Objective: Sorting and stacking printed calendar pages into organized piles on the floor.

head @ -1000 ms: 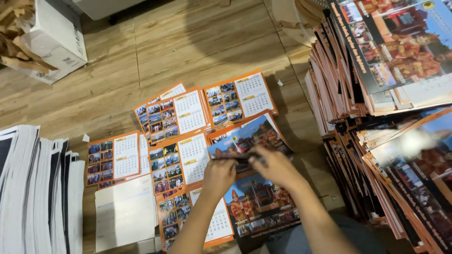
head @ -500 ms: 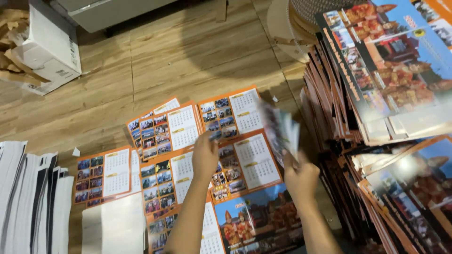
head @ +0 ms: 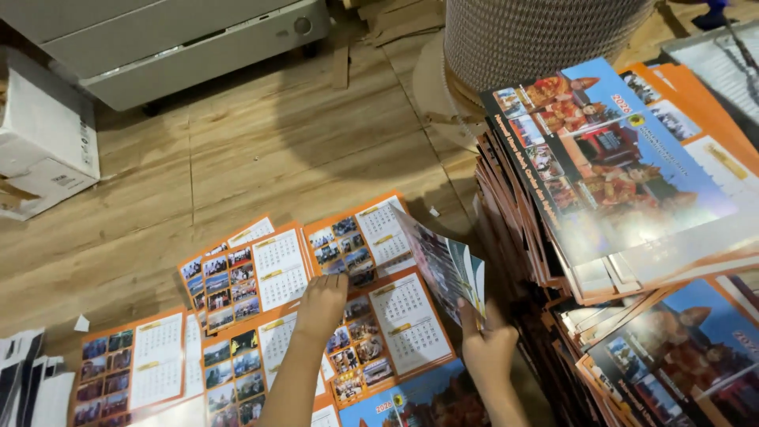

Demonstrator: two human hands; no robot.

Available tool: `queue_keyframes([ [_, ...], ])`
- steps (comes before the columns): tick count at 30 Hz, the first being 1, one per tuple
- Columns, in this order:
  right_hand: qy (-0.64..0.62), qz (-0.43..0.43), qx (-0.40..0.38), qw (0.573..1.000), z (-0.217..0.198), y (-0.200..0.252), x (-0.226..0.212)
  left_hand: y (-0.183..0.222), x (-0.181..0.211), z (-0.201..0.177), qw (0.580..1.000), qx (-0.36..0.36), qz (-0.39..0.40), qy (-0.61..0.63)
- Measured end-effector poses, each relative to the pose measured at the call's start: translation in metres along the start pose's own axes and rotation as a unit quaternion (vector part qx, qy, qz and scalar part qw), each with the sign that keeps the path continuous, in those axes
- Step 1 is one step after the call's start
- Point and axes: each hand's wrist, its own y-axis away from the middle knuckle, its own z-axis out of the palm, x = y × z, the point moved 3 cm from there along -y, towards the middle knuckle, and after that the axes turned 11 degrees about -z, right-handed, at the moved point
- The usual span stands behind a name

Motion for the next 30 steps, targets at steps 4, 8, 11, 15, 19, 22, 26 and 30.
queue_keyframes([
  [4,0.034,-0.027,-0.002,0.999,-0.006,-0.001,-0.003,-0.006,0.008,-0.002,0.997,-0.008,-0.025,0.072],
  [8,0.004,-0.087,0.075,0.993,-0.009,0.004,-0.008,-0.006,0.013,-0.034,0.988,0.056,-0.051,0.132],
  [11,-0.06,-0.313,0.086,0.944,-0.018,0.012,-0.031,0.009,0.033,-0.087,0.977,0.124,0.008,0.175],
  [15,0.006,-0.372,-0.107,0.922,0.006,0.014,-0.045,0.059,0.053,-0.07,0.97,0.127,0.093,0.186],
  [19,0.163,-0.256,-0.344,0.889,0.036,0.018,-0.033,0.082,0.049,-0.066,0.982,0.063,0.028,0.174],
  [22,0.198,-0.18,-0.485,0.833,0.039,0.028,-0.045,0.091,0.048,-0.083,0.977,0.023,-0.024,0.209],
  [26,0.217,-0.21,-0.432,0.85,0.048,0.03,-0.016,0.115,0.076,-0.172,0.891,0.098,-0.105,0.43],
  [30,0.101,-0.271,-0.306,0.907,0.044,0.025,-0.005,0.143,0.091,-0.233,0.84,0.094,-0.132,0.518],
])
